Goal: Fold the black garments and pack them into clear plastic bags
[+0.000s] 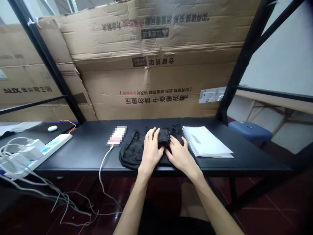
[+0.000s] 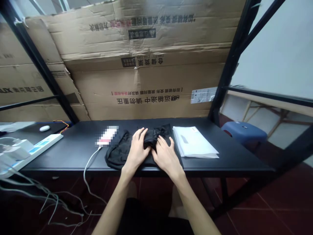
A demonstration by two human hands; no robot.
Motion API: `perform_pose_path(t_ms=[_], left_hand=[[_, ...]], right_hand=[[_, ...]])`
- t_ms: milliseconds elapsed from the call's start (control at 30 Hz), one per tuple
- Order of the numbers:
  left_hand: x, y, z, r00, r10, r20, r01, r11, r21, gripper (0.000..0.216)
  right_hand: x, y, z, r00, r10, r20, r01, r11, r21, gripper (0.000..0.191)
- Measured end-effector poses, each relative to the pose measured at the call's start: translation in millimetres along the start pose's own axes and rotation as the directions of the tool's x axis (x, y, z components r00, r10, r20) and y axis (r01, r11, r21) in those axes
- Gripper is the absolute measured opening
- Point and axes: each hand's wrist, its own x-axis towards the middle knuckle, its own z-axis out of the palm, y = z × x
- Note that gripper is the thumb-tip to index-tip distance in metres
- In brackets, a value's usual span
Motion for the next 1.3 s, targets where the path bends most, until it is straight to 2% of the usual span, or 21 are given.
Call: perform_pose_path(t_ms=[100,333,433,633,733,833,900,1000,1100,1300], left_hand=[[1,-2,-4,0.993,-0.02,0.115,0.021,1.0,-0.004,0.07],[15,10,-10,0.967,-0.206,0.149,0.2,0.978,0.056,0.063],[20,12,-3,0.973,-0.176,0.148,0.166,0.983,0.079,0.067],[19,11,7,0.939,-0.121,0.321,0.069,0.983,0.167,0.07],[17,10,6,0.931,-0.131,0.339,0.072,0.981,0.181,0.068],[16,11,4,0.921,-0.13,0.366,0.062,0.979,0.192,0.067],[15,12,2,0.91,-0.123,0.396,0.043,0.978,0.206,0.067],[13,13,1,0.889,-0.12,0.441,0.019,0.974,0.228,0.068],[12,14,0,0.878,-0.121,0.462,0.011,0.972,0.234,0.07],[10,14,1,0.899,-0.088,0.429,-0.017,0.972,0.234,0.065]], right_hand=[[0,0,0,1.0,0.016,0.012,-0.016,1.0,0.005,0.051],[0,-2,-3,0.999,0.028,0.019,-0.029,0.999,0.024,0.052],[0,-1,-3,0.999,0.04,0.008,-0.04,0.999,0.026,0.053],[0,4,4,0.994,0.111,0.022,-0.111,0.994,0.021,0.06],[0,8,10,0.988,0.157,-0.002,-0.157,0.987,0.016,0.069],[0,10,12,0.975,0.213,-0.059,-0.21,0.976,0.059,0.087],[0,11,9,0.977,0.202,-0.069,-0.194,0.975,0.11,0.092],[-2,11,3,0.991,0.132,-0.007,-0.13,0.982,0.14,0.083],[-4,9,1,0.992,0.114,0.051,-0.12,0.986,0.119,0.079],[-5,10,5,0.993,0.112,0.022,-0.114,0.99,0.078,0.078]])
